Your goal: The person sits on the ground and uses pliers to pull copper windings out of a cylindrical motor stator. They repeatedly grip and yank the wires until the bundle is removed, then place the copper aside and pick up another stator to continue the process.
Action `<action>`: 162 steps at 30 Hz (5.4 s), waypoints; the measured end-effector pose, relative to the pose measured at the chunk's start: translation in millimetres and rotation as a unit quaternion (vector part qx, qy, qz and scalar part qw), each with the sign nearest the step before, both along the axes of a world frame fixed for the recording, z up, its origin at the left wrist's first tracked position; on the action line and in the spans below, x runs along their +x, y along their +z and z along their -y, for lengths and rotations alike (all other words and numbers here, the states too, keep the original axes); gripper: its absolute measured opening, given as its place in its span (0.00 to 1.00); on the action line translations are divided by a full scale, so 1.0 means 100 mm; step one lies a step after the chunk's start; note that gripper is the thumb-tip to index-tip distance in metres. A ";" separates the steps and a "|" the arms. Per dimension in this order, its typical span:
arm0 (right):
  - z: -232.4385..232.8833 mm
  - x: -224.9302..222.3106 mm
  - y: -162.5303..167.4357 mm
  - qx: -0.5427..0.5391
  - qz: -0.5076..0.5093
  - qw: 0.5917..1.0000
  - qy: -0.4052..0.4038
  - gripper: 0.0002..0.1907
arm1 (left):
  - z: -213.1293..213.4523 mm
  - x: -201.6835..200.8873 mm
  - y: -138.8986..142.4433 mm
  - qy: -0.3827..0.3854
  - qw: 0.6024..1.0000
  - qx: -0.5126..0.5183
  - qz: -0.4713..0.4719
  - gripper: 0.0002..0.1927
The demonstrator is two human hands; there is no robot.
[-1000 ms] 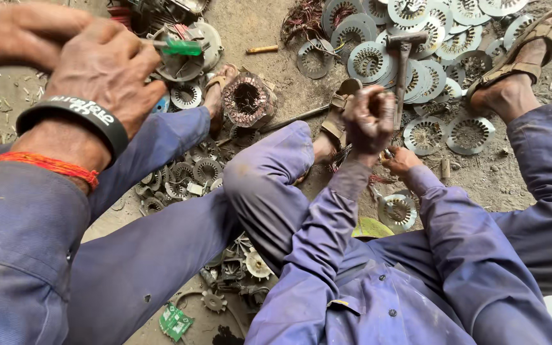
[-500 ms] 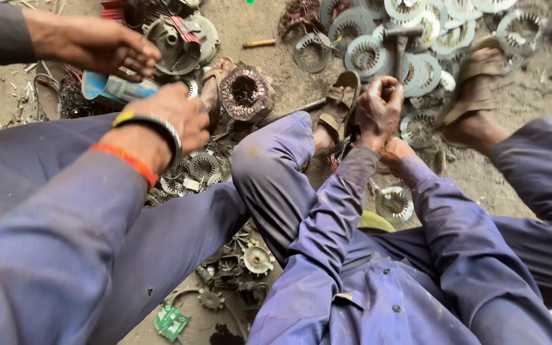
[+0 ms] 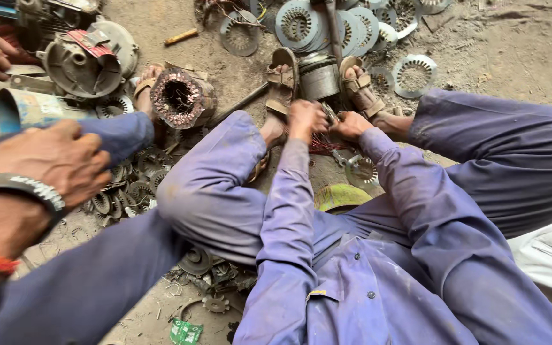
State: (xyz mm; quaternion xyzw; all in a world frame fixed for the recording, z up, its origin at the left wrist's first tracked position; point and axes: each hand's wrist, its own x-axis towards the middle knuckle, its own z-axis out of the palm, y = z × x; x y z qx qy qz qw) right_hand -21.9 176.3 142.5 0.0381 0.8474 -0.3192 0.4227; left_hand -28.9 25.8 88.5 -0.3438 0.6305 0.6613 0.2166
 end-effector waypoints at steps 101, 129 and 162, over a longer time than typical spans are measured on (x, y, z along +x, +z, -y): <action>-0.84 0.14 0.40 -0.162 -0.050 0.927 -0.334 0.19 | -0.39 0.46 -0.49 -0.484 0.669 -0.478 -0.298 0.35; -1.00 0.21 0.47 -0.248 -0.157 0.904 -0.311 0.14 | -0.61 0.83 0.21 -0.625 0.696 -0.348 -0.065 0.48; -1.37 -0.17 0.54 -0.281 -0.178 0.841 -0.427 0.11 | -0.54 -0.32 -0.23 -0.191 0.797 -0.397 -0.414 0.19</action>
